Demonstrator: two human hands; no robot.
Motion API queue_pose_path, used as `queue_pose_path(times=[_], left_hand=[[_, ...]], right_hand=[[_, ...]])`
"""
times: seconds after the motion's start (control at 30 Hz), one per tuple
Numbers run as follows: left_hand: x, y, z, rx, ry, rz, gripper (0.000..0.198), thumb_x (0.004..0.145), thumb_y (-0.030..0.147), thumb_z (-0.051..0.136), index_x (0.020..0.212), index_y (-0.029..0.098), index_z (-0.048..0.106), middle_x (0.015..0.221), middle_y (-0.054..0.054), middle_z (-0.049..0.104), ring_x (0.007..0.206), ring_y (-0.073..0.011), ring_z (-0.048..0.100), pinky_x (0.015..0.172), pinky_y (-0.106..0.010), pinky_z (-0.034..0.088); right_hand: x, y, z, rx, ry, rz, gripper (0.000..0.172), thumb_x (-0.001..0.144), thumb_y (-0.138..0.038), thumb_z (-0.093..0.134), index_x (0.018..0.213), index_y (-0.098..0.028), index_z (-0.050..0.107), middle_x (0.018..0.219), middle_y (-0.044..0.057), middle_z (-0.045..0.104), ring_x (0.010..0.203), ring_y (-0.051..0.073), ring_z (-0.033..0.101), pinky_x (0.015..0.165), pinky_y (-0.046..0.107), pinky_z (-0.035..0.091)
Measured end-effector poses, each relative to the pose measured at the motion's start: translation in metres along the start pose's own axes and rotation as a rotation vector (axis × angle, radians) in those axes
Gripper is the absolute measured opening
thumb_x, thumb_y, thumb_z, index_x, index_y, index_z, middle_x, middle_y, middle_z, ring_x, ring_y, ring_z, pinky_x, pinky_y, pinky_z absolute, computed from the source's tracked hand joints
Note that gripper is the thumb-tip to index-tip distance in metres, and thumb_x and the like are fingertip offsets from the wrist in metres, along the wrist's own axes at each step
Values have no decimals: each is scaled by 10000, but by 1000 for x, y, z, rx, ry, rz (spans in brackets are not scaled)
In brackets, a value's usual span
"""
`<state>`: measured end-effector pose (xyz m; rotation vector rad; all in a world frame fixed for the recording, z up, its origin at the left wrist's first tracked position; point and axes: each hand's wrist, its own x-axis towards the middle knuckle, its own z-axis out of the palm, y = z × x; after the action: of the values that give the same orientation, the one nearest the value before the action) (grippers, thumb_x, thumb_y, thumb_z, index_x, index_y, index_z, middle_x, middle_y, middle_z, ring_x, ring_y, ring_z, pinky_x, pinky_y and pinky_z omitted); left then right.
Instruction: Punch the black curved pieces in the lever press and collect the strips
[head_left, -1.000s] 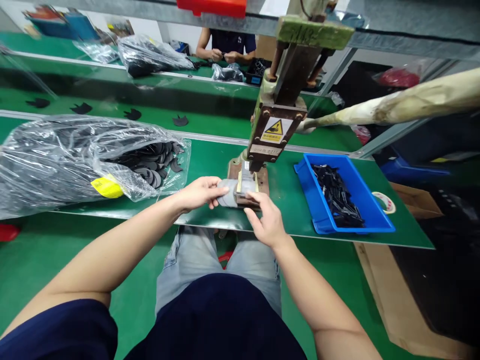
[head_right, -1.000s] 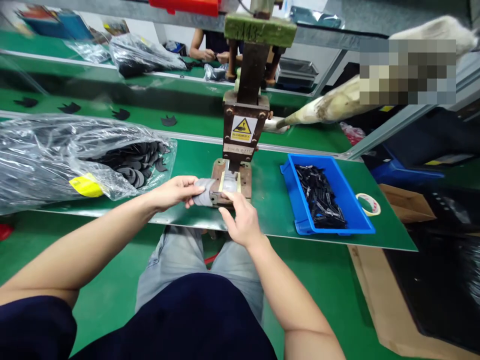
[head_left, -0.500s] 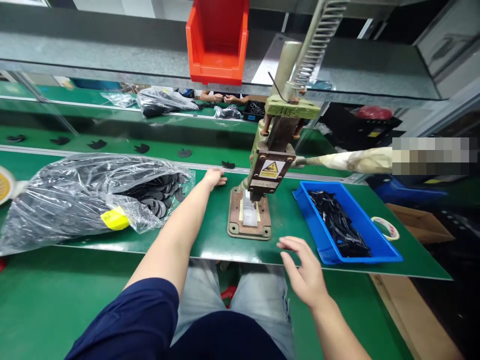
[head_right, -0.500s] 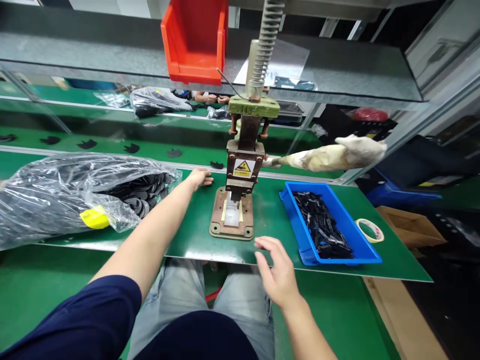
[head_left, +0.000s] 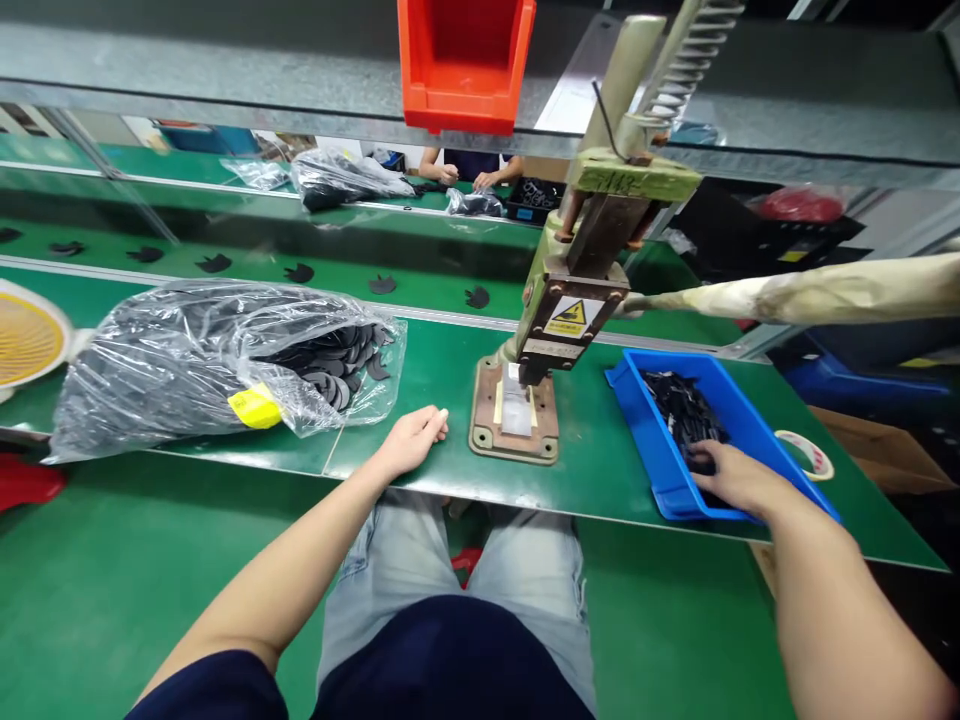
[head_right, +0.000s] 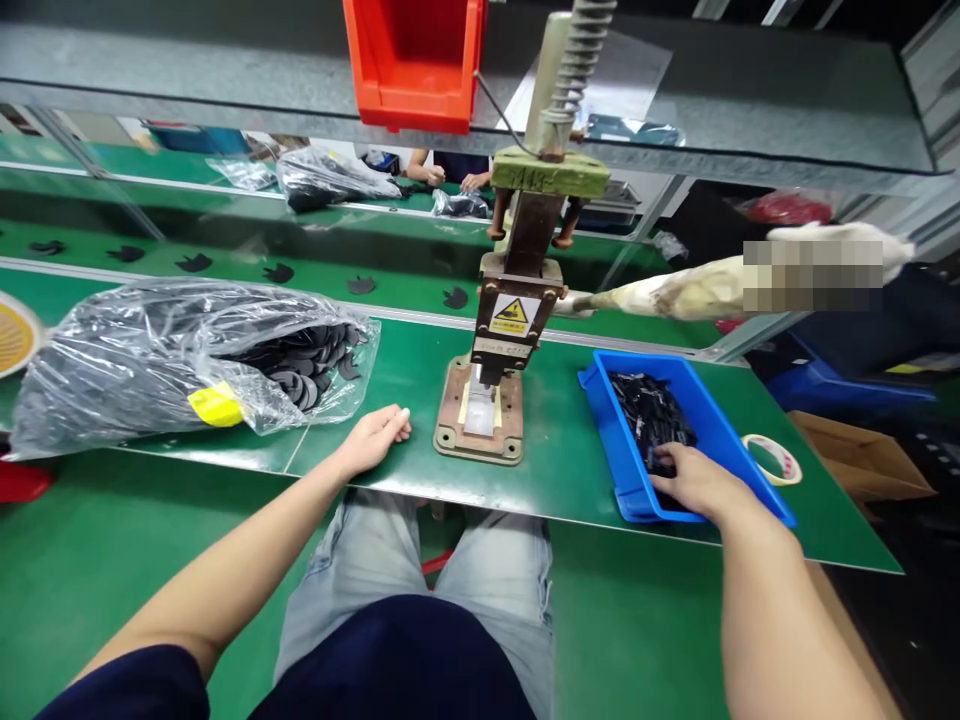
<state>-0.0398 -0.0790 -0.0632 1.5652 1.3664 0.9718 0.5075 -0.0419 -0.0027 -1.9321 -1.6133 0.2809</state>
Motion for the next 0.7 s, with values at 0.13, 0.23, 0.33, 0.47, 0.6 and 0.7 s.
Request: queue_pose_path(times=[0.13, 0.23, 0.33, 0.47, 0.6, 0.7], left_hand=[[-9, -5, 8, 86, 101, 63, 437, 1091, 554, 465, 898, 218, 665, 895, -32, 727, 858, -182, 685, 829, -315, 525], [-8, -5, 9, 72, 130, 30, 305, 1052, 506, 564, 1007, 225, 672, 911, -12, 712, 831, -169, 667, 795, -299, 511], [-8, -2, 8, 83, 103, 9, 259, 1023, 471, 613, 1107, 233, 669, 823, 27, 647, 703, -143, 596, 687, -277, 464], [-10, -3, 6, 135, 118, 15, 247, 1040, 463, 590, 1088, 236, 675, 690, 61, 522, 624, -132, 519, 634, -269, 399], [-8, -15, 6, -34, 226, 52, 288, 1036, 495, 617, 1123, 226, 670, 685, 56, 545, 624, -130, 531, 641, -263, 416], [-6, -21, 4, -224, 420, 91, 337, 1024, 536, 646, 1122, 214, 642, 710, 36, 604, 650, -132, 576, 674, -263, 467]], right_hand=[[12, 8, 2, -49, -216, 33, 414, 956, -539, 688, 774, -173, 624, 657, -57, 579, 599, 60, 491, 678, 239, 482], [22, 11, -4, -140, -285, 82, 348, 923, -442, 741, 714, -185, 635, 610, -50, 569, 556, 75, 457, 660, 259, 426], [28, 10, -13, -254, -304, 154, 224, 805, -245, 813, 628, -216, 679, 552, -10, 587, 511, 115, 435, 671, 333, 349], [26, 3, -25, -379, -135, 198, 83, 764, -212, 828, 751, -242, 752, 642, 38, 650, 539, 134, 389, 722, 387, 325], [17, -5, -32, -341, 50, 135, 176, 883, -230, 691, 1036, -229, 778, 831, 75, 730, 706, 163, 571, 829, 377, 426], [6, -15, -31, -231, 146, 95, 334, 955, -244, 568, 1240, -238, 741, 905, 64, 746, 809, 139, 699, 897, 335, 518]])
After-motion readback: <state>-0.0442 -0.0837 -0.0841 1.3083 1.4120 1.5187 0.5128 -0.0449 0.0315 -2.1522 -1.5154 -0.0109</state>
